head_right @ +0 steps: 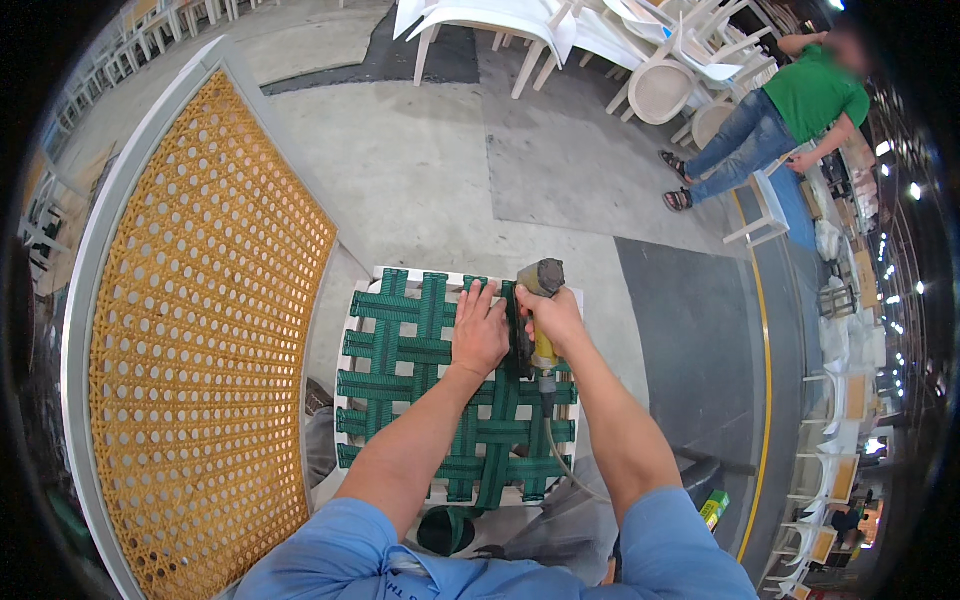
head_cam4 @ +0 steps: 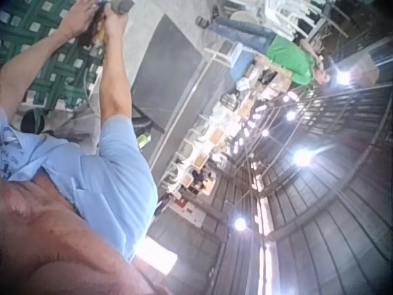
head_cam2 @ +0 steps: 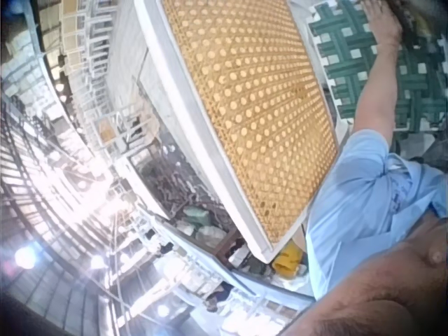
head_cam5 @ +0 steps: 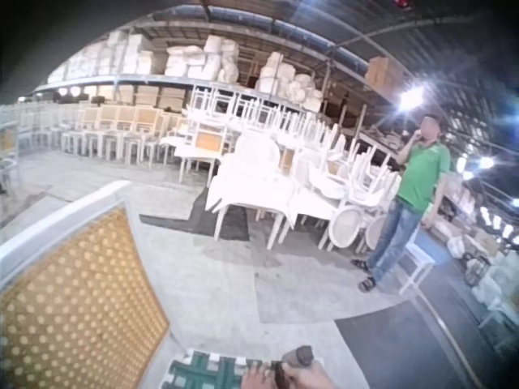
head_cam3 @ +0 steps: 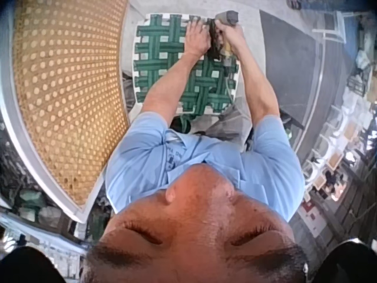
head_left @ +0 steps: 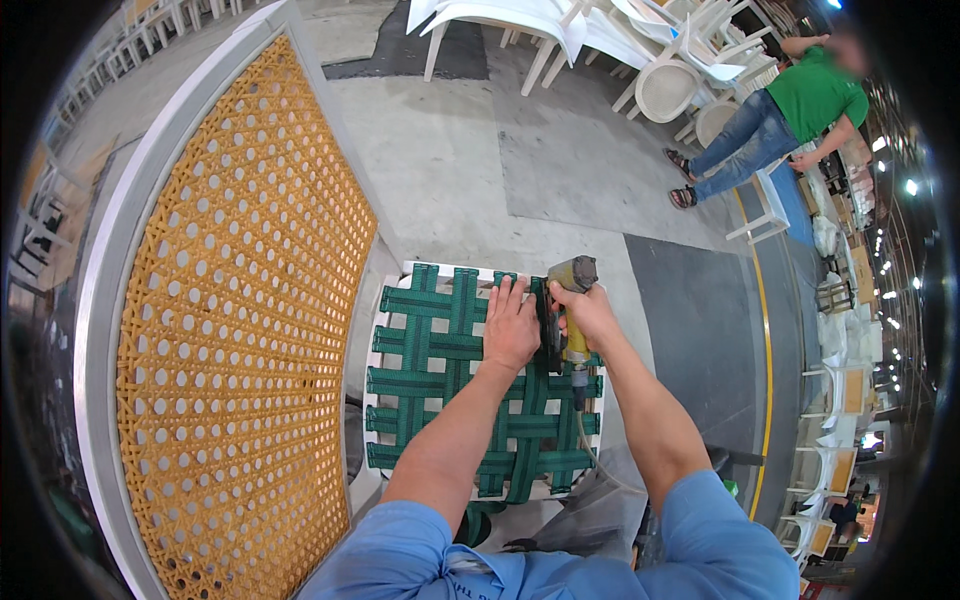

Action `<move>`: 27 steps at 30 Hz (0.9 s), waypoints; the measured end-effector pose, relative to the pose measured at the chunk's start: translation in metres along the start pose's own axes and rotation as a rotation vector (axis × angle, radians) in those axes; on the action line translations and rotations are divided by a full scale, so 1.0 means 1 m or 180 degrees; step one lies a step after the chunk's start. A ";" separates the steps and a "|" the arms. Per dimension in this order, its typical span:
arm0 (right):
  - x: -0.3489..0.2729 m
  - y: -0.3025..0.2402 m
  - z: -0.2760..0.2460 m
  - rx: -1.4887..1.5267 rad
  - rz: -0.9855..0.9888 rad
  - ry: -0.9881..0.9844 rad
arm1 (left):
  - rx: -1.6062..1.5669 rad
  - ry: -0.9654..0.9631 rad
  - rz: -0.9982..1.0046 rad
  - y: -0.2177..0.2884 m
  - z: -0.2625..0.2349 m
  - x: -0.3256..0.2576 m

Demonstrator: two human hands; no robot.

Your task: The person weaves green plastic strips into a white chair seat frame, threading them through existing strips to form a grid pattern. They use a staple gun to secure the strips and scissors to trim excess material.

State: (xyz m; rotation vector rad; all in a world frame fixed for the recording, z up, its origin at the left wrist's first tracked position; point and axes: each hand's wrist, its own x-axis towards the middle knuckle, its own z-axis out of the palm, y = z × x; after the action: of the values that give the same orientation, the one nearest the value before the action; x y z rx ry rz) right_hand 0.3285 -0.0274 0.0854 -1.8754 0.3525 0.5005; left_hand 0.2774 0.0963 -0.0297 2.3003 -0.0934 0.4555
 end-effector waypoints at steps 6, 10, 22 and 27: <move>0.002 0.002 -0.006 0.0026 0.0066 0.0101 | -0.0020 0.0011 0.0005 -0.001 0.001 0.000; 0.001 -0.002 -0.011 -0.0184 0.0314 0.0230 | 0.0046 -0.0214 -0.0106 0.001 -0.003 0.000; -0.267 -0.018 -0.195 -0.0381 0.0356 0.0763 | 0.0816 -0.0928 -0.0259 0.042 -0.027 0.019; -0.416 0.067 -0.249 -0.0294 0.0744 0.1618 | 0.0880 -0.1131 -0.0292 0.062 -0.046 0.020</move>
State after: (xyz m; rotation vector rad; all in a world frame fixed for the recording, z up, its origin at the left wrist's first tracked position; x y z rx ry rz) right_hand -0.0206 -0.2830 0.3139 -2.0497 0.9056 0.1865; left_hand 0.2703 0.0876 0.0491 2.6246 -0.1039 0.0070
